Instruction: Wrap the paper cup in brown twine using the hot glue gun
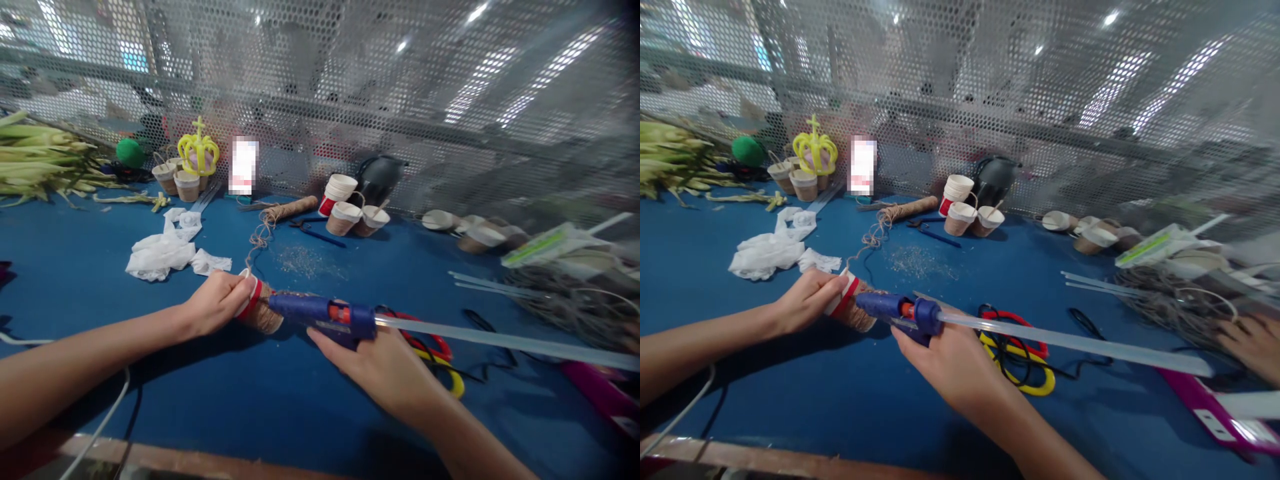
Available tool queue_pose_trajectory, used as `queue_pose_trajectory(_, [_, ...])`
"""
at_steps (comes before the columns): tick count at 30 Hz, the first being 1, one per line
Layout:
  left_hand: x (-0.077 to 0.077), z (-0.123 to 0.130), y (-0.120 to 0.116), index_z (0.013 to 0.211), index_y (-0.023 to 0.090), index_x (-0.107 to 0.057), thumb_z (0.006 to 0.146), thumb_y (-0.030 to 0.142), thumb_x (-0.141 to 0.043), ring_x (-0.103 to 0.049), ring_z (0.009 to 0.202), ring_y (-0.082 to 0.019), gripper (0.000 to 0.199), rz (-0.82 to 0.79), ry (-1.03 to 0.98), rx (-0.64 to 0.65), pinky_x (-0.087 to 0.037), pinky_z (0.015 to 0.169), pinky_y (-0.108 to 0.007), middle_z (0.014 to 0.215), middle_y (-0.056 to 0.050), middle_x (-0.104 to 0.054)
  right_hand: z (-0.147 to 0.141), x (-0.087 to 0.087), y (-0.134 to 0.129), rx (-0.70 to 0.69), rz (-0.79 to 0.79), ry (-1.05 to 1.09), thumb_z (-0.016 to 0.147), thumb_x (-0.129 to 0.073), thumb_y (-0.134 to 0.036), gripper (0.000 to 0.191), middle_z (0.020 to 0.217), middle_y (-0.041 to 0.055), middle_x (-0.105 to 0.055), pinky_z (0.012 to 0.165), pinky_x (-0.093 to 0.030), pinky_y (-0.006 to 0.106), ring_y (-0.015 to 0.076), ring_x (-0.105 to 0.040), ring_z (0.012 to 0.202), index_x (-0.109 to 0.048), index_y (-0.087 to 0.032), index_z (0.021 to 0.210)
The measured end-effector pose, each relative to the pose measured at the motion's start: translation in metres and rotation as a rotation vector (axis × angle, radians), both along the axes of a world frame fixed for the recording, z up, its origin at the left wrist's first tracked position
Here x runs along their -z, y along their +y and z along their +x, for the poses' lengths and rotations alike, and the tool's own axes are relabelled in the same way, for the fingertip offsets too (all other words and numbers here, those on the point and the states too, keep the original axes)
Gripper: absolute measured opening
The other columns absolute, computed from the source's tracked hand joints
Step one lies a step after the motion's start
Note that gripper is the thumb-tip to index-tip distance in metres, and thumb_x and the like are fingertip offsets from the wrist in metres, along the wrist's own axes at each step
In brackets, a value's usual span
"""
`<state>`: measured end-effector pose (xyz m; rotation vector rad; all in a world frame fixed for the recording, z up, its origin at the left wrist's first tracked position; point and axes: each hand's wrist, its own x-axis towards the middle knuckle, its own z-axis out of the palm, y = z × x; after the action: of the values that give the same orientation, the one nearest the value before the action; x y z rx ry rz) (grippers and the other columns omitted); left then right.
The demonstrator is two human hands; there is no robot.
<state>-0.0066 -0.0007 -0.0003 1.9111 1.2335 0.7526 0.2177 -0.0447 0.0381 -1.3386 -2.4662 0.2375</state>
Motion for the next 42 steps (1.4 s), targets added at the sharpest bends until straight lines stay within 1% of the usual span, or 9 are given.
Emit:
queue_pose_trajectory(6, [0.0, 0.0, 0.0, 0.047, 0.015, -0.035, 0.08, 0.036, -0.029, -0.023, 0.044, -0.006, 0.04, -0.05, -0.057, -0.012, -0.019, 0.038, -0.018, 0.047, 0.004, -0.028, -0.005, -0.002, -0.001, -0.006, 0.019, 0.005, 0.073, -0.049, -0.022, 0.019, 0.072, 0.0038, -0.066, 0.065, -0.047, 0.035, 0.0229, -0.061, 0.072, -0.065, -0.025, 0.083])
queue_pose_trajectory(12, [-0.001, 0.002, 0.0, 0.05, 0.014, -0.042, 0.081, 0.034, -0.028, -0.027, 0.044, -0.006, 0.04, -0.086, -0.089, -0.009, -0.023, 0.039, -0.017, 0.048, 0.003, -0.033, -0.016, -0.003, -0.005, 0.097, -0.035, 0.073, 0.078, -0.048, -0.024, 0.015, 0.051, -0.0014, -0.056, 0.043, -0.044, 0.026, 0.0149, -0.054, 0.045, -0.058, -0.023, 0.067])
queue_pose_trajectory(14, [-0.001, 0.003, 0.0, 0.05, 0.014, -0.042, 0.081, 0.034, -0.027, -0.027, 0.044, -0.006, 0.04, -0.084, -0.089, -0.003, -0.023, 0.039, -0.017, 0.048, 0.003, -0.033, -0.018, -0.005, -0.006, 0.095, -0.038, 0.067, 0.077, -0.048, -0.024, 0.016, 0.052, -0.0005, -0.057, 0.046, -0.046, 0.028, 0.0163, -0.055, 0.047, -0.056, -0.023, 0.063])
queue_pose_trajectory(19, [-0.002, 0.002, 0.0, 0.046, 0.017, -0.028, 0.08, 0.033, -0.028, -0.02, 0.043, -0.006, 0.037, 0.0, -0.036, 0.001, -0.016, 0.038, -0.018, 0.046, 0.005, -0.024, -0.017, -0.016, -0.001, 0.074, 0.008, 0.087, 0.075, -0.049, -0.024, 0.012, 0.075, 0.0046, -0.066, 0.067, -0.049, 0.032, 0.0216, -0.063, 0.073, -0.061, -0.023, 0.072])
queue_pose_trajectory(25, [0.001, -0.001, 0.0, 0.047, 0.017, -0.027, 0.082, 0.032, -0.026, -0.02, 0.043, -0.006, 0.037, 0.112, 0.01, 0.049, -0.018, 0.039, -0.019, 0.047, 0.005, -0.023, -0.003, -0.011, 0.005, -0.025, 0.026, 0.04, 0.077, -0.045, -0.023, 0.021, 0.049, -0.0001, -0.06, 0.057, -0.046, 0.029, 0.0183, -0.06, 0.056, -0.065, -0.025, 0.081])
queue_pose_trajectory(32, [0.003, 0.0, -0.001, 0.048, 0.017, -0.028, 0.083, 0.031, -0.025, -0.024, 0.042, -0.006, 0.038, 0.169, 0.002, 0.092, -0.022, 0.041, -0.019, 0.046, 0.005, -0.027, -0.005, -0.012, 0.009, -0.04, 0.017, 0.079, 0.079, -0.041, -0.02, 0.025, 0.041, -0.0009, -0.052, 0.047, -0.039, 0.025, 0.0141, -0.051, 0.043, -0.066, -0.02, 0.078])
queue_pose_trajectory(36, [0.001, -0.001, -0.002, 0.048, 0.017, -0.027, 0.083, 0.029, -0.024, -0.026, 0.041, -0.005, 0.037, 0.209, -0.004, 0.108, -0.023, 0.041, -0.018, 0.045, 0.005, -0.028, -0.008, -0.013, 0.014, -0.026, -0.052, 0.179, 0.077, -0.045, -0.023, 0.02, 0.039, -0.0024, -0.048, 0.042, -0.035, 0.024, 0.0119, -0.044, 0.038, -0.065, -0.021, 0.075])
queue_pose_trajectory(40, [0.0, -0.001, -0.003, 0.048, 0.018, -0.028, 0.083, 0.029, -0.025, -0.027, 0.04, -0.006, 0.037, 0.215, 0.017, 0.122, -0.024, 0.041, -0.019, 0.044, 0.005, -0.03, -0.011, -0.008, 0.019, 0.145, -0.245, 0.332, 0.071, -0.053, -0.025, 0.01, 0.043, -0.0023, -0.051, 0.041, -0.037, 0.023, 0.0112, -0.045, 0.038, -0.061, -0.021, 0.066])
queue_pose_trajectory(42, [0.0, -0.001, -0.003, 0.048, 0.018, -0.028, 0.083, 0.029, -0.025, -0.027, 0.04, -0.006, 0.037, 0.209, 0.018, 0.131, -0.024, 0.041, -0.019, 0.044, 0.005, -0.03, -0.012, -0.007, 0.02, 0.229, -0.328, 0.365, 0.072, -0.054, -0.029, 0.015, 0.043, -0.002, -0.051, 0.04, -0.038, 0.024, 0.0109, -0.045, 0.037, -0.056, -0.02, 0.06])
